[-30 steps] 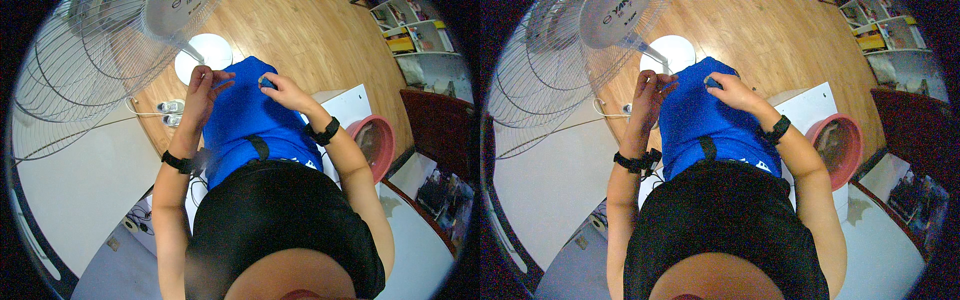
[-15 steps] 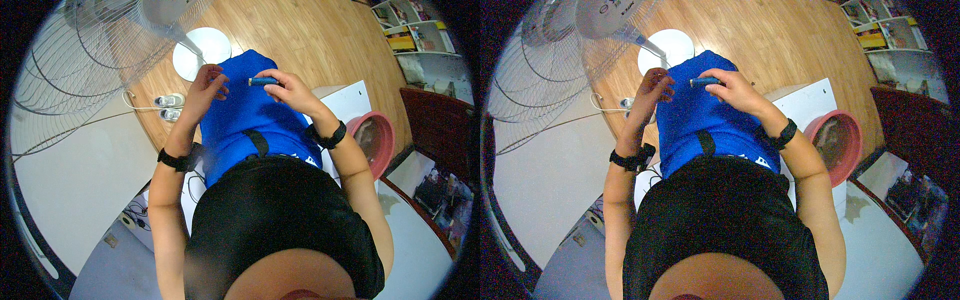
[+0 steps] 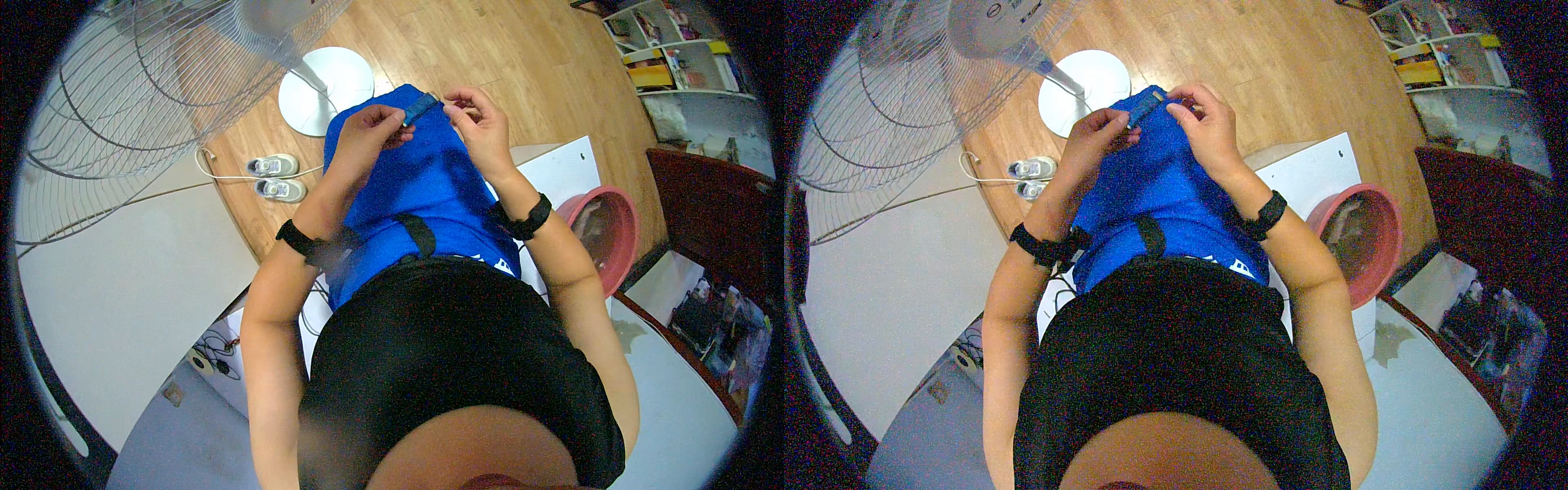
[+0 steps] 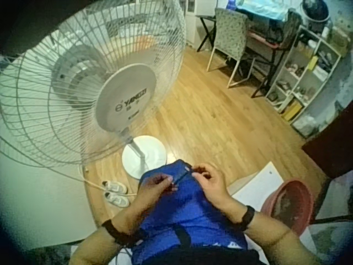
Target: The person repairs a fan by removing the front grill, wiping it with a cloth from a bucket, and then reinstalling the grill and securing it with a small blue component.
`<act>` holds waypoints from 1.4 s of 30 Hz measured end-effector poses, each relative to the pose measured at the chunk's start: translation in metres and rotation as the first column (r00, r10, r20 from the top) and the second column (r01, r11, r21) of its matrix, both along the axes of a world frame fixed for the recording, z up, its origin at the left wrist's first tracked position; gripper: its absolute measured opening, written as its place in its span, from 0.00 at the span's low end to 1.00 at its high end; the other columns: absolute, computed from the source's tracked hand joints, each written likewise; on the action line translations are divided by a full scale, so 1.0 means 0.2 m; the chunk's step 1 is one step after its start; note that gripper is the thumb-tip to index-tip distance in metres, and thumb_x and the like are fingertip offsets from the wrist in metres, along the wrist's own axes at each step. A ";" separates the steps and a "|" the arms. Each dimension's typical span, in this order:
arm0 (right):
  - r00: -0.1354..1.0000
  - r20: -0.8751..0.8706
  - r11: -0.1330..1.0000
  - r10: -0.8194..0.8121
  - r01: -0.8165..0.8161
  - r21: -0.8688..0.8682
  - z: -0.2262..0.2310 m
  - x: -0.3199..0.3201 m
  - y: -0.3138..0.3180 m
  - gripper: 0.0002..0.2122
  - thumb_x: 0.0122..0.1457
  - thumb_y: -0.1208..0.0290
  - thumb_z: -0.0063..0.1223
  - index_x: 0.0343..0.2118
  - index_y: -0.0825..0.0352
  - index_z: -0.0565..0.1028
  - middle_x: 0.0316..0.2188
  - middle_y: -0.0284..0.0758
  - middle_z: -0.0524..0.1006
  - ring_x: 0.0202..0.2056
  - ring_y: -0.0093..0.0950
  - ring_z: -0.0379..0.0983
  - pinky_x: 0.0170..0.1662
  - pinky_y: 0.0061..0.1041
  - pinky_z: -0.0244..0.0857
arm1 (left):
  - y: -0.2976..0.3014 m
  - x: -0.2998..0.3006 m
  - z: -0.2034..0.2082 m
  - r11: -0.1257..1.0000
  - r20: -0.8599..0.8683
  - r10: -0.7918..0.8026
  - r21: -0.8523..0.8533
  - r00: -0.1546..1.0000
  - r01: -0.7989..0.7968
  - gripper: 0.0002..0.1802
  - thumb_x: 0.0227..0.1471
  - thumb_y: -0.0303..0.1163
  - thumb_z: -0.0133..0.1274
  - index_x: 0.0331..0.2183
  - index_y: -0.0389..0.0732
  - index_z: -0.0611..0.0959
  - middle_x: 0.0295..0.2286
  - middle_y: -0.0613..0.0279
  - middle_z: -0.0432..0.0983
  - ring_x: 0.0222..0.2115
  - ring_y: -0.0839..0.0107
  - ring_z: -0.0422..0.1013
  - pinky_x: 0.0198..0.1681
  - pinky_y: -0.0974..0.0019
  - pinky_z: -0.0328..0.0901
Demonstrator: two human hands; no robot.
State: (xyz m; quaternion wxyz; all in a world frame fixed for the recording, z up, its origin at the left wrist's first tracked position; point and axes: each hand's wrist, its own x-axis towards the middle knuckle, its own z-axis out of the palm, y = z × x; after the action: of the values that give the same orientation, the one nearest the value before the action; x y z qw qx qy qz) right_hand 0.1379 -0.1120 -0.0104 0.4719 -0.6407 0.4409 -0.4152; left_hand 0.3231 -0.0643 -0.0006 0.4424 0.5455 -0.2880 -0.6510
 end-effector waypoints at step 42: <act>0.995 0.078 0.939 -0.064 0.033 0.343 0.00 -0.33 -0.23 0.05 0.59 0.69 0.43 0.30 0.63 0.67 0.17 0.26 0.66 0.18 0.15 0.61 0.21 0.13 0.53 | 0.02 0.28 -0.05 0.965 0.333 -0.141 -0.166 0.933 0.205 0.08 0.53 0.30 0.47 0.35 0.37 0.75 0.25 0.66 0.71 0.27 0.77 0.67 0.33 0.75 0.63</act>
State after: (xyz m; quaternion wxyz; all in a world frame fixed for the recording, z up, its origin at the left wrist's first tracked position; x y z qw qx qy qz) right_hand 0.0712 -0.1585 -0.0105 0.5844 -0.5190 0.5006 -0.3720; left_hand 0.3790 -0.0600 -0.0105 0.3828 0.5690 -0.4657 -0.5593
